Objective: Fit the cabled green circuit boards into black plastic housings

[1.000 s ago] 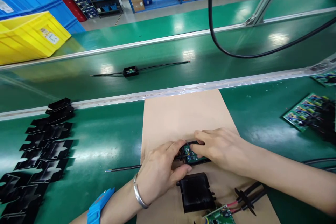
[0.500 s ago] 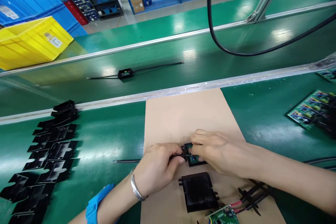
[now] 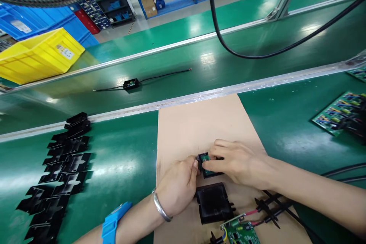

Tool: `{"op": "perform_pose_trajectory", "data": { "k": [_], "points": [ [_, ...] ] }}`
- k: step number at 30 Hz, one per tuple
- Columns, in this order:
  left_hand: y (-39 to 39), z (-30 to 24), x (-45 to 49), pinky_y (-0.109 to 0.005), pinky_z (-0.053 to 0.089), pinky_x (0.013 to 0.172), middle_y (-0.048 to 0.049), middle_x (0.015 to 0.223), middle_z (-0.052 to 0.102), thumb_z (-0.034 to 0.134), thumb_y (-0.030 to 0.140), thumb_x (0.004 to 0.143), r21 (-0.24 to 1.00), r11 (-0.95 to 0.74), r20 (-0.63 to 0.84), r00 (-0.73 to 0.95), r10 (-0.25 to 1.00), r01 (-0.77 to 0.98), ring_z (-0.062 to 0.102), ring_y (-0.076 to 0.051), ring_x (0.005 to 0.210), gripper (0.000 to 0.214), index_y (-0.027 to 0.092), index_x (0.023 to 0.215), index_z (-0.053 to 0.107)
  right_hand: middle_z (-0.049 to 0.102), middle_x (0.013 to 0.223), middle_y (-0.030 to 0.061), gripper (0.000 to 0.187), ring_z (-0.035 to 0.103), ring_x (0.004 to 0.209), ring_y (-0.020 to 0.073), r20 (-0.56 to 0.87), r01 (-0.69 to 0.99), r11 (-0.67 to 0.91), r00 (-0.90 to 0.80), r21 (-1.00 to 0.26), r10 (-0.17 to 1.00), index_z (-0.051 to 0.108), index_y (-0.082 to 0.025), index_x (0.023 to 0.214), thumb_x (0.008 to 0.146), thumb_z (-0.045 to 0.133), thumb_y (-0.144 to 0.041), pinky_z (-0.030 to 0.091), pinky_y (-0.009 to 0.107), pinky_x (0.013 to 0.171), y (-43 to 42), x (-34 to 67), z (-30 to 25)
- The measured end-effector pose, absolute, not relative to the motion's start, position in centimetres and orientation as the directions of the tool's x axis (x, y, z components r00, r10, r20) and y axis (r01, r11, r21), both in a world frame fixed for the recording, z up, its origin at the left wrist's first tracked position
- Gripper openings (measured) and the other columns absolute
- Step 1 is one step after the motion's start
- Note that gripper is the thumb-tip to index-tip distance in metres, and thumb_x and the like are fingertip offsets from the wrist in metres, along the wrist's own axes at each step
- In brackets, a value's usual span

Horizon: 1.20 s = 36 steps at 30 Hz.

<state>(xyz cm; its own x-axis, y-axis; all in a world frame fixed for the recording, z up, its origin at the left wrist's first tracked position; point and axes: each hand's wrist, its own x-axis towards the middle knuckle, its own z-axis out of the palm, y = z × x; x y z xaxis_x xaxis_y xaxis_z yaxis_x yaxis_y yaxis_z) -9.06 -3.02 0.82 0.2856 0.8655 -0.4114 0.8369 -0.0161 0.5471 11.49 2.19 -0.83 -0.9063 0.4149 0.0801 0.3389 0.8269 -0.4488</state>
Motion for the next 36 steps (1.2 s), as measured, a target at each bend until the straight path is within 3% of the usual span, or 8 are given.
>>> {"op": "perform_pose_trajectory", "data": {
  "k": [2, 6, 12, 17, 21, 25, 29, 36],
  "points": [
    [-3.1, 1.0, -8.9, -0.03, 0.032, 0.056, -0.0016, 0.061, 0.052, 0.025, 0.025, 0.096, 0.488, -0.043, -0.411, 0.274, 0.869, 0.872, 0.049, -0.018, 0.055, 0.027, 0.019, 0.085, 0.049, 0.056, 0.093, 0.0044, 0.026, 0.044, 0.084, 0.0192, 0.103, 0.318, 0.842, -0.912, -0.436, 0.397, 0.061, -0.021, 0.102, 0.096, 0.039, -0.009, 0.034, 0.031, 0.066, 2.2, 11.7, -1.0],
    [-2.4, 1.5, -8.8, -0.028, 0.034, 0.054, -0.0004, 0.058, 0.051, 0.029, 0.03, 0.095, 0.595, 0.124, -0.54, 0.281, 0.793, 0.794, 0.047, -0.016, 0.051, 0.026, 0.02, 0.079, 0.047, 0.056, 0.09, 0.0054, 0.025, 0.044, 0.083, 0.019, 0.126, 0.29, 0.851, -0.917, -0.437, 0.377, 0.061, -0.019, 0.102, 0.096, 0.039, -0.009, 0.034, 0.031, 0.066, 2.3, 11.8, -1.2],
    [-1.2, 1.5, -8.6, -0.02, 0.032, 0.036, 0.0074, 0.04, 0.037, 0.013, 0.032, 0.096, 0.622, 0.374, -0.716, 0.308, 0.626, 0.688, 0.036, -0.011, 0.031, 0.037, 0.02, 0.079, 0.044, 0.057, 0.082, 0.0042, 0.025, 0.044, 0.078, 0.0184, 0.127, 0.32, 0.844, -0.904, -0.431, 0.408, 0.059, -0.018, 0.101, 0.095, 0.039, -0.006, 0.036, 0.029, 0.067, 2.4, 11.7, -1.4],
    [-1.4, 0.9, -8.4, -0.019, 0.034, 0.034, 0.0069, 0.042, 0.042, 0.01, 0.032, 0.096, 0.577, 0.381, -0.742, 0.269, 0.614, 0.723, 0.04, -0.011, 0.031, 0.037, 0.02, 0.084, 0.042, 0.059, 0.085, 0.0036, 0.024, 0.048, 0.08, 0.0177, 0.121, 0.327, 0.829, -0.899, -0.455, 0.421, 0.06, -0.019, 0.106, 0.096, 0.041, -0.009, 0.038, 0.029, 0.07, 2.4, 11.6, -1.8],
    [-1.7, 1.0, -8.3, -0.026, 0.043, 0.044, 0.0005, 0.05, 0.054, 0.017, 0.032, 0.097, 0.531, 0.209, -0.669, 0.254, 0.699, 0.821, 0.054, -0.017, 0.042, 0.033, 0.019, 0.088, 0.046, 0.06, 0.084, 0.0052, 0.024, 0.049, 0.08, 0.0187, 0.139, 0.315, 0.853, -0.905, -0.416, 0.402, 0.061, -0.016, 0.11, 0.096, 0.042, -0.009, 0.04, 0.03, 0.071, 2.2, 11.7, -1.6],
    [-2.4, 1.4, -7.8, -0.044, 0.046, 0.067, -0.0144, 0.074, 0.063, 0.032, 0.02, 0.091, 0.39, -0.002, -0.534, 0.228, 0.814, 0.921, 0.063, -0.031, 0.072, 0.022, 0.013, 0.097, 0.052, 0.059, 0.087, 0.0083, 0.022, 0.049, 0.079, 0.0212, 0.09, 0.312, 0.903, -0.932, -0.295, 0.351, 0.061, -0.013, 0.107, 0.091, 0.047, -0.008, 0.042, 0.033, 0.066, 1.6, 11.5, -0.6],
    [-3.2, 1.8, -8.0, -0.044, 0.046, 0.07, -0.0123, 0.082, 0.062, 0.034, 0.02, 0.092, 0.276, -0.154, -0.384, 0.256, 0.887, 0.949, 0.06, -0.029, 0.076, 0.02, 0.016, 0.1, 0.051, 0.057, 0.089, 0.0094, 0.013, 0.049, 0.081, 0.0239, 0.046, 0.326, 0.923, -0.939, -0.207, 0.341, 0.062, -0.013, 0.093, 0.086, 0.054, -0.007, 0.042, 0.034, 0.061, 1.1, 10.9, 0.5],
    [-4.0, 0.7, -9.4, -0.035, 0.047, 0.075, -0.0042, 0.091, 0.058, 0.044, 0.013, 0.089, 0.473, -0.322, -0.092, 0.409, 0.908, 0.82, 0.056, -0.02, 0.085, 0.01, 0.02, 0.088, 0.052, 0.048, 0.085, 0.0053, 0.018, 0.046, 0.073, 0.0193, 0.01, 0.462, 0.824, -0.871, -0.328, 0.492, 0.061, -0.019, 0.081, 0.08, 0.052, -0.003, 0.037, 0.03, 0.059, 1.1, 10.5, 0.6]
  ]
}}
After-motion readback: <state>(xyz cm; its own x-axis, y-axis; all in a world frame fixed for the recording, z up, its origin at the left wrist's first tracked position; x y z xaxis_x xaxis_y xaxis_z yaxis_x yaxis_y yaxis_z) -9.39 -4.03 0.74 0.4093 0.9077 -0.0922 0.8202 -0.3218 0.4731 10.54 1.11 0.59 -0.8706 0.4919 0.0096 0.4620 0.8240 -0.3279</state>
